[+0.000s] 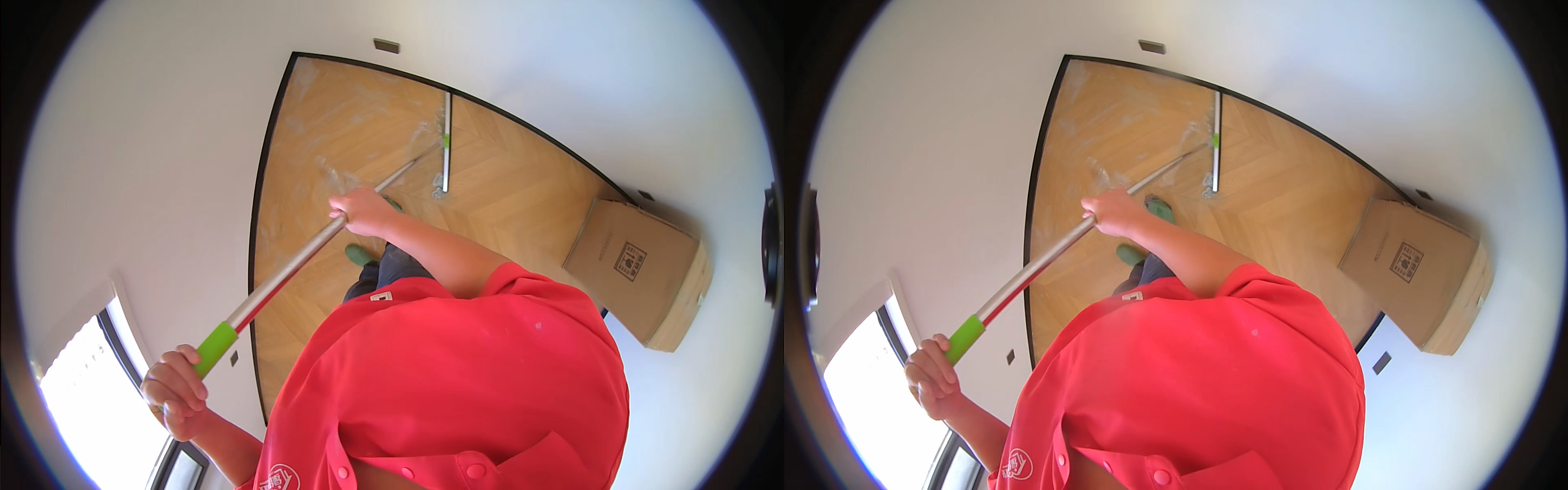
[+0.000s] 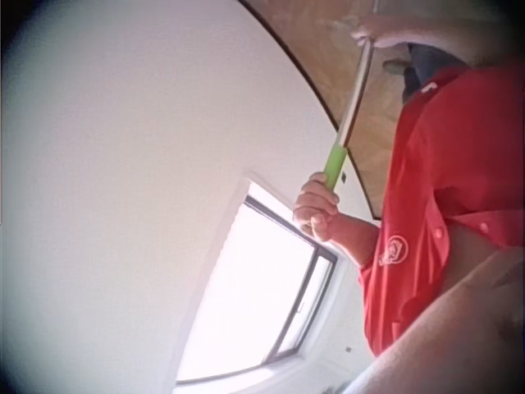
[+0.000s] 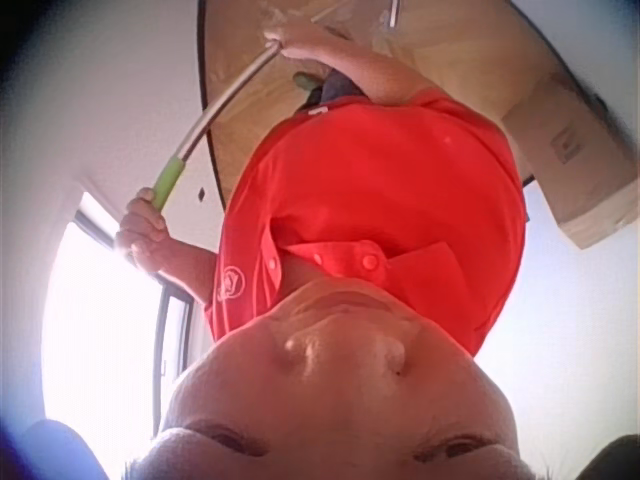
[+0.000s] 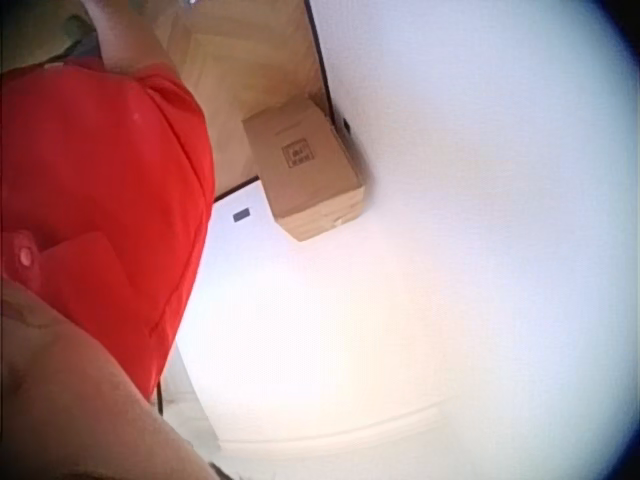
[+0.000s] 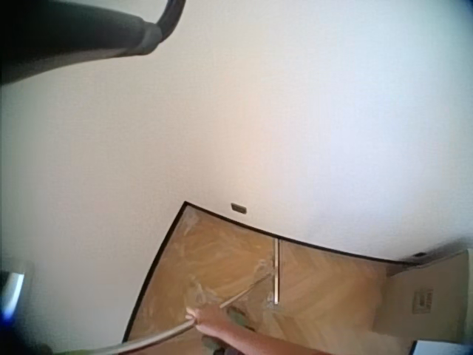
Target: The person uses a long-handled squeegee to push a puddle of clear liquid across a wooden herringbone floor and toward a bathroom doorway. They continue pushing the liquid over the bathroom's patterned tiles toward a floor drain near a toilet and a red bucket.
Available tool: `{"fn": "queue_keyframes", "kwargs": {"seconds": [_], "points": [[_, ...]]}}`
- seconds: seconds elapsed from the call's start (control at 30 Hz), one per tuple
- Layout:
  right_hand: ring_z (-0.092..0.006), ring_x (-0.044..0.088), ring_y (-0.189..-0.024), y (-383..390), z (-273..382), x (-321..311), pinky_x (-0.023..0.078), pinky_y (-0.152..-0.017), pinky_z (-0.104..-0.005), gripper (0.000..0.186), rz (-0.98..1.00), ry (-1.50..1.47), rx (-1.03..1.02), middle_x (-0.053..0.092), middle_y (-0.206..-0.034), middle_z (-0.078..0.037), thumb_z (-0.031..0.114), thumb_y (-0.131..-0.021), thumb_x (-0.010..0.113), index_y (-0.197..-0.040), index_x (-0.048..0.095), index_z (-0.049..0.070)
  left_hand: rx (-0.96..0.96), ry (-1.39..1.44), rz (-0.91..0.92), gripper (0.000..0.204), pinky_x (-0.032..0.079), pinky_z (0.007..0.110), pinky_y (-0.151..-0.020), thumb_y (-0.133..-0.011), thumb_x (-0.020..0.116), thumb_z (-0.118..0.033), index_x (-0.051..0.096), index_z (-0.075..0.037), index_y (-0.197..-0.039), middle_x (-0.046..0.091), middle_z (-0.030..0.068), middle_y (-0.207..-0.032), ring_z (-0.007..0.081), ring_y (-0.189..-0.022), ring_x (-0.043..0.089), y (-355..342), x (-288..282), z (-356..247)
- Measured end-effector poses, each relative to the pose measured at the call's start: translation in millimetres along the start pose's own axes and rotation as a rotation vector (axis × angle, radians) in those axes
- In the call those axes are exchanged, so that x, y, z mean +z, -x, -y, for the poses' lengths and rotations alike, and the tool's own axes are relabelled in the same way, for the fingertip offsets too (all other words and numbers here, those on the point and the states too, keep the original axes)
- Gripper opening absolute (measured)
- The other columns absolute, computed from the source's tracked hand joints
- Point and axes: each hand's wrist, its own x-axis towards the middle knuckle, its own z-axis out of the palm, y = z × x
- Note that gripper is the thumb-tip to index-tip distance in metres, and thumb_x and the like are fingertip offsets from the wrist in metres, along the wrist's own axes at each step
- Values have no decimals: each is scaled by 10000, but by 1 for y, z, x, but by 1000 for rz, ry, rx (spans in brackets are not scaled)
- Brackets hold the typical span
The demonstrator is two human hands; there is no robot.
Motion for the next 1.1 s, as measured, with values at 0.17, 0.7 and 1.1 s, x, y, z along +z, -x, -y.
{"fn": "queue_keyframes", "kwargs": {"seconds": [0.17, 0.7, 1.1], "points": [[-351, 623, -739, -23, 11, 11, 461, -633, -441, 170, 68, -93, -113, 669, -775, -108, 59, -699, 670, -820, 552, 80, 1, -69, -113, 380, 435, 360, -825, -907, 547, -201, 409, -175, -554, 480, -17, -535, 103, -569, 493, 20, 4, -15], [-372, 577, -667, 15, -41, 10, 411, -568, -456, 149, -17, 67, 40, 575, -651, -160, 71, -730, 675, -718, 526, 67, -155, 120, -390, 345, 457, 412, -838, -879, 582, -200, 441, -113, -577, 501, 25, -543, 181, -571, 520, 43, 24, 47], [-380, 595, -682, -173, 22, 68, 434, -567, -448, 118, 33, -75, -318, 610, -678, -149, -18, -718, 614, -742, 519, 47, -60, -115, -582, 440, 400, 400, -961, -949, 536, -284, 369, -118, -577, 429, 11, -572, 175, -645, 476, 58, -24, 39]]}}
